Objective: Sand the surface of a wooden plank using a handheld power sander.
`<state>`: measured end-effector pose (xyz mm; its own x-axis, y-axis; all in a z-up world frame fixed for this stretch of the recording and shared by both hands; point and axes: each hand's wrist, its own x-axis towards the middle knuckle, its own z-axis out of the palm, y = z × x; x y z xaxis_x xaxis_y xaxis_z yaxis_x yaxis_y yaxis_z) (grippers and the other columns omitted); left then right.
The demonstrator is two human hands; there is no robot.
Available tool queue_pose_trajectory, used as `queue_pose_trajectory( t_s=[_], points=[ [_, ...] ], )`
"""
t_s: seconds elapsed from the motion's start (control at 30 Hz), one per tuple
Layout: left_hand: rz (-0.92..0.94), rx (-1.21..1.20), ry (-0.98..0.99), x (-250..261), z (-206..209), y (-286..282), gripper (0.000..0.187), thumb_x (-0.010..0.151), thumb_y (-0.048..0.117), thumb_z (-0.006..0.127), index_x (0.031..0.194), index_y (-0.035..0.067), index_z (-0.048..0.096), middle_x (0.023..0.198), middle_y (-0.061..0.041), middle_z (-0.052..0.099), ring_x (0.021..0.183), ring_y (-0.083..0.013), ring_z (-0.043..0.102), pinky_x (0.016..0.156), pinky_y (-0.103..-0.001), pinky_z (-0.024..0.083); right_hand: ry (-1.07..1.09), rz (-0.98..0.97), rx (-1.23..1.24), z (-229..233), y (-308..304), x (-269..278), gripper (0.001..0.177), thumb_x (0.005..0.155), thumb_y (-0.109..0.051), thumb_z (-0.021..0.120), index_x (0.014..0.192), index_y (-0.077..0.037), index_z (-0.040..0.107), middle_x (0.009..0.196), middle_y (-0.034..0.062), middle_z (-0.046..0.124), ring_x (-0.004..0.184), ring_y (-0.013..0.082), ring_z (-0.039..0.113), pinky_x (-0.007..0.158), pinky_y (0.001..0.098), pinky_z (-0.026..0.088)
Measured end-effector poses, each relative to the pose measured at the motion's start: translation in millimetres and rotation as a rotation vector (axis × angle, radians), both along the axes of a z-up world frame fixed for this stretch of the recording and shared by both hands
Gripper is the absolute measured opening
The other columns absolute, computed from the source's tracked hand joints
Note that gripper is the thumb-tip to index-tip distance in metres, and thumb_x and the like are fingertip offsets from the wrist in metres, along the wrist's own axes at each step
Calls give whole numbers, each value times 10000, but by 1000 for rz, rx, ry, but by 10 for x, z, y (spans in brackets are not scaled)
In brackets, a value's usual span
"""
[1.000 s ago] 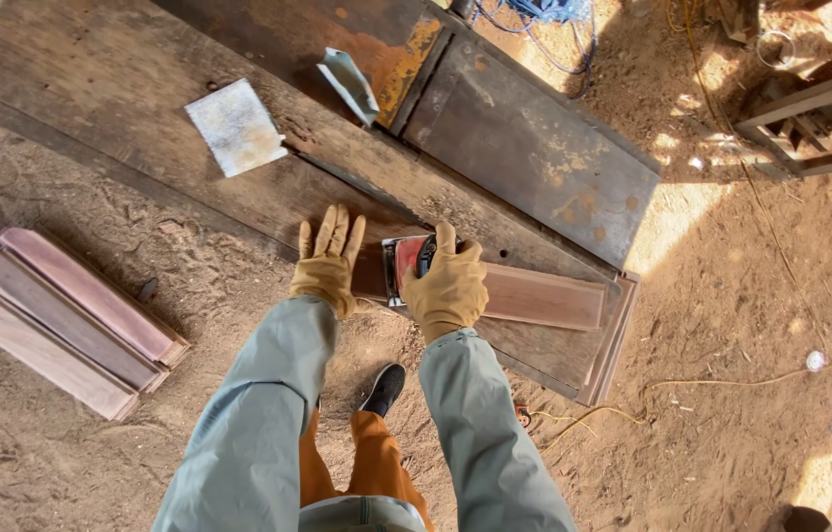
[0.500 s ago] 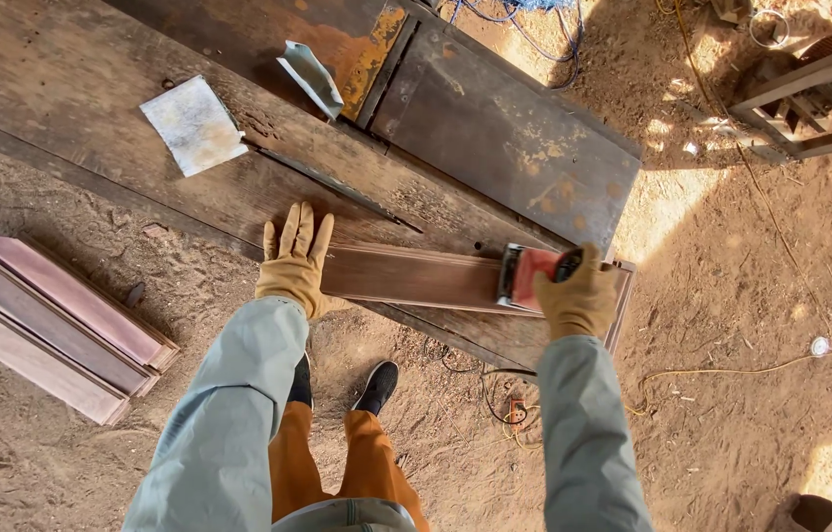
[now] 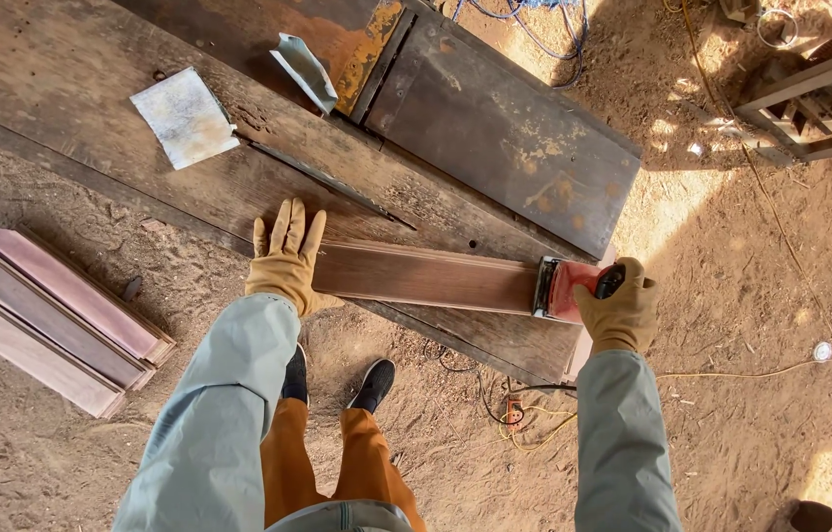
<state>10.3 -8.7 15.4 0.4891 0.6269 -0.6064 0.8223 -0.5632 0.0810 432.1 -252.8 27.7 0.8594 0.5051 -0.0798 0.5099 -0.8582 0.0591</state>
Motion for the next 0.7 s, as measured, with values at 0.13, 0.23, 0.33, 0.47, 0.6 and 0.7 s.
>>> queue_pose_trajectory(
  t_s=[0.13, 0.23, 0.33, 0.47, 0.6, 0.7],
  points=[
    [-2, -48, 44, 11, 79, 10, 1460, 655, 860, 706, 1623, 189, -156, 1693, -151, -198, 1558, -304, -170, 1212, -569, -113, 60, 1, -12, 107, 127, -256, 606, 816, -507, 815, 1295, -374, 468, 1114, 101, 544, 831, 274, 644, 594, 424, 579],
    [-3, -17, 9, -10, 16, -12, 1448, 666, 851, 700, 1627, 177, -147, 1697, -152, -181, 1564, -300, -160, 1223, -549, -103, 27, 47, -8, 55, 267, -448, 585, 781, -511, 828, 1245, -394, 490, 1131, 107, 539, 846, 271, 649, 587, 404, 590],
    [-11, 13, -7, -25, 15, -18, 1435, 678, 844, 694, 1628, 167, -140, 1699, -155, -162, 1564, -301, -152, 1224, -555, -97, 110, -2, -84, 237, 528, -797, 632, 823, -544, 806, 1309, -359, 448, 1075, 146, 544, 849, 310, 649, 596, 412, 604],
    [-6, -11, 4, -54, 18, -26, 1444, 678, 874, 669, 1618, 138, -144, 1700, -157, -159, 1565, -313, -150, 1227, -553, -99, 120, 45, -76, 262, 794, -1250, 624, 808, -534, 818, 1288, -353, 463, 1100, 138, 550, 876, 307, 663, 613, 412, 619],
    [-40, 49, -30, -79, -98, -42, 1464, 672, 853, 693, 1624, 103, -127, 1712, -177, -107, 1574, -323, -109, 1235, -546, -79, 144, 117, -41, 365, 1075, -1740, 625, 797, -503, 824, 1291, -362, 469, 1138, 115, 552, 888, 272, 666, 631, 417, 630],
    [-53, 80, -17, -72, -155, -34, 1464, 688, 822, 710, 1614, 73, -142, 1710, -184, -90, 1572, -339, -99, 1232, -557, -67, 203, 135, -68, 489, 1294, -2082, 673, 810, -483, 808, 1355, -370, 429, 1156, 114, 532, 874, 266, 666, 640, 421, 632]
  ],
)
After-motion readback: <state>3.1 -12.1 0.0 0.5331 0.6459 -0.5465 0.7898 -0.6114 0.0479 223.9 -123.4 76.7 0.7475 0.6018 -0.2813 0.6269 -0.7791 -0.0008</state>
